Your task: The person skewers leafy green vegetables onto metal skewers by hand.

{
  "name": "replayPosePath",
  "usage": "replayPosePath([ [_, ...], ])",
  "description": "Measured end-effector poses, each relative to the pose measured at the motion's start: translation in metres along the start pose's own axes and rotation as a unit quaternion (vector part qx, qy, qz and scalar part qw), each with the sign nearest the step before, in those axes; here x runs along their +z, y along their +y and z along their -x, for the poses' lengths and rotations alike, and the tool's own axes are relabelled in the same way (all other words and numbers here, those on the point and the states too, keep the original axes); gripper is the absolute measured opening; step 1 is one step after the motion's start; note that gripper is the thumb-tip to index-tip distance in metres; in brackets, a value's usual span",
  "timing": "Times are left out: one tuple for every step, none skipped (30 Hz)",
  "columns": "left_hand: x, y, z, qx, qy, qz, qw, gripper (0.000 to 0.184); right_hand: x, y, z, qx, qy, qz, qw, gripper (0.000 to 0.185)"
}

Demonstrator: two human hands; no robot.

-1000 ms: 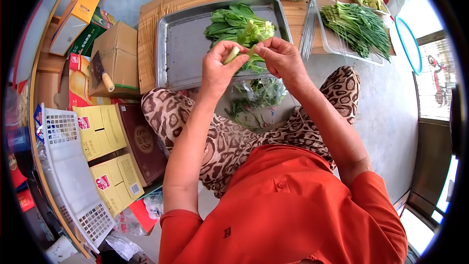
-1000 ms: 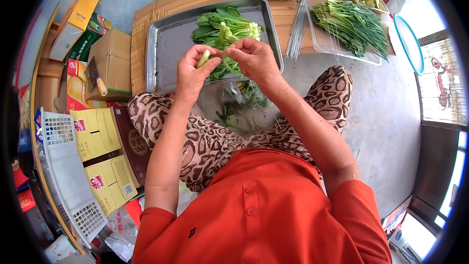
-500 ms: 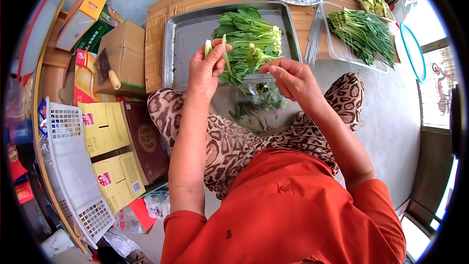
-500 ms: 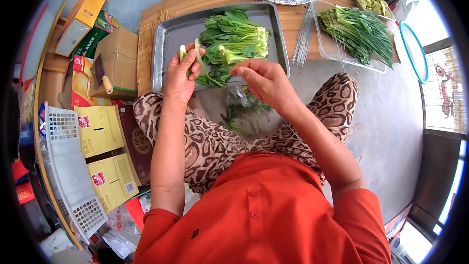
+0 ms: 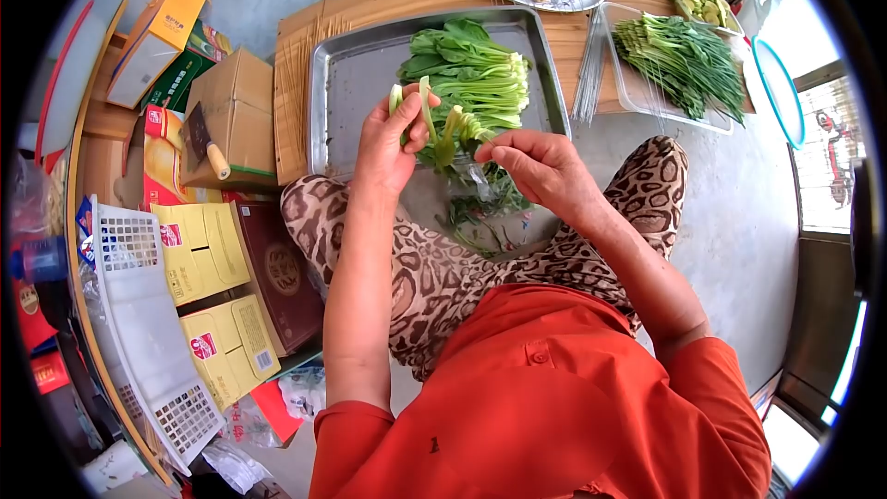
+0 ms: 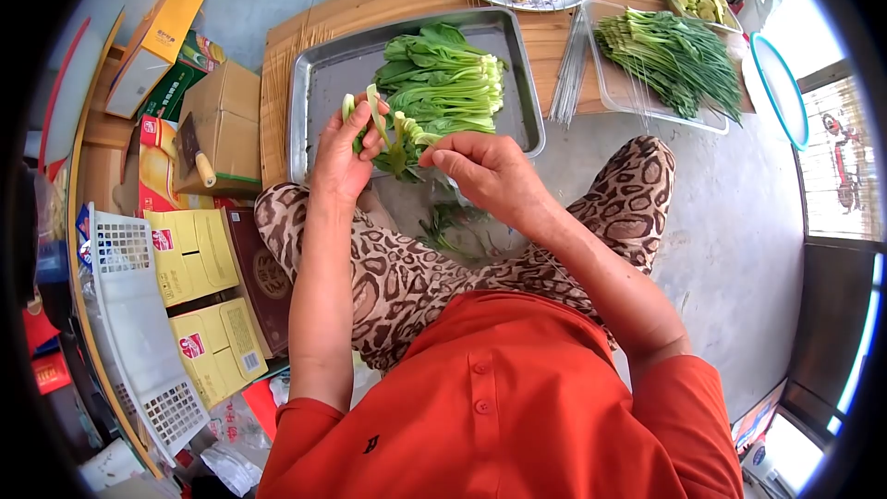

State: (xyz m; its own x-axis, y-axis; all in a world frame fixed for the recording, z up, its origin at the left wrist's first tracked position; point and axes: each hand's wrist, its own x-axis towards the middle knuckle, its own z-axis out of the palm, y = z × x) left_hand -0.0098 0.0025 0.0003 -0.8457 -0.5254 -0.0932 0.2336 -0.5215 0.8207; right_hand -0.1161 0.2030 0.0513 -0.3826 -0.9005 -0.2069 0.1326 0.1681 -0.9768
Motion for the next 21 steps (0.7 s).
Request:
replayPosePath([
  [-0.0001,-0.0002,0.0002,0.0,0.0,0.0,1.0,0.025,0.0,-0.0001,-0.0004,-0.002,0.001,0.007,1.0,0.022],
  [-0.0002,-0.0004,0.0003,-0.002,0.001,0.0,1.0,0.024,0.0,0.0003,-0.0009,-0.002,0.0,0.007,1.0,0.022],
  [-0.0003,-0.0005,0.0005,-0.004,0.002,0.001,1.0,0.023,0.0002,0.001,-0.0016,-0.007,0.0,0.018,1.0,0.024],
  [-0.0008,-0.0007,0.0004,-0.004,0.002,0.001,1.0,0.023,0.0004,0.0015,-0.0022,-0.012,-0.001,0.029,1.0,0.026],
  [-0.0013,-0.0008,0.0003,-0.005,-0.001,0.005,1.0,0.023,0.0006,0.0016,-0.0024,-0.012,-0.001,0.029,0.999,0.026],
  [-0.0017,-0.0011,0.0002,-0.006,-0.005,0.009,1.0,0.022,0.0008,0.0015,-0.0026,-0.01,-0.001,0.03,1.0,0.026],
  [-0.0019,-0.0014,0.0002,-0.006,-0.005,0.009,1.0,0.022,0.0009,0.0015,-0.0027,-0.008,-0.001,0.03,1.0,0.026],
  [-0.0021,-0.0016,0.0002,-0.006,-0.006,0.01,1.0,0.022,0.0009,0.0013,-0.0029,-0.008,0.0,0.03,1.0,0.026],
  [-0.0021,-0.0018,0.0002,-0.006,-0.007,0.012,1.0,0.021,0.0008,0.0012,-0.0031,-0.007,-0.002,0.028,1.0,0.026],
  [-0.0019,-0.0018,0.0002,-0.007,-0.007,0.012,1.0,0.021,0.0008,0.0012,-0.0031,-0.006,-0.003,0.025,1.0,0.025],
  [-0.0017,-0.0018,0.0004,-0.007,-0.006,0.01,1.0,0.021,0.0008,0.0014,-0.003,-0.006,-0.003,0.025,1.0,0.025],
  [-0.0014,-0.0017,0.0006,-0.006,-0.005,0.008,1.0,0.02,0.0009,0.0017,-0.003,-0.005,-0.001,0.027,1.0,0.025],
  [-0.001,-0.0014,0.0008,-0.006,-0.005,0.008,1.0,0.02,0.001,0.0019,-0.003,-0.005,0.001,0.029,1.0,0.025],
  [-0.0003,-0.0009,0.0011,-0.007,-0.005,0.003,1.0,0.02,0.0004,0.0019,-0.0027,-0.005,0.001,0.029,1.0,0.025],
  [0.0001,-0.0008,0.0013,-0.009,-0.005,-0.002,1.0,0.019,-0.0006,0.0017,-0.0021,-0.001,0.002,0.027,1.0,0.024],
  [0.0004,-0.001,0.0015,-0.009,-0.005,-0.001,1.0,0.019,-0.0011,0.0014,-0.0017,0.003,0.004,0.025,1.0,0.023],
  [0.0007,-0.0014,0.0015,-0.008,-0.002,-0.003,1.0,0.019,-0.0011,0.0012,-0.0019,0.003,0.004,0.025,1.0,0.023],
  [0.001,-0.0016,0.0016,-0.008,0.001,-0.004,1.0,0.018,-0.0007,0.0009,-0.0022,-0.001,0.006,0.031,1.0,0.023],
  [0.0013,-0.0014,0.0019,-0.008,0.001,-0.004,1.0,0.018,-0.0003,0.0005,-0.0025,-0.005,0.009,0.037,0.999,0.023],
  [0.0018,-0.0012,0.0024,-0.009,-0.001,-0.017,1.0,0.018,0.0001,-0.0004,-0.0028,-0.004,0.009,0.037,0.999,0.023],
  [0.0021,-0.0012,0.0028,-0.011,-0.003,-0.029,1.0,0.018,0.0006,-0.0015,-0.0031,-0.002,0.014,0.042,0.999,0.024],
])
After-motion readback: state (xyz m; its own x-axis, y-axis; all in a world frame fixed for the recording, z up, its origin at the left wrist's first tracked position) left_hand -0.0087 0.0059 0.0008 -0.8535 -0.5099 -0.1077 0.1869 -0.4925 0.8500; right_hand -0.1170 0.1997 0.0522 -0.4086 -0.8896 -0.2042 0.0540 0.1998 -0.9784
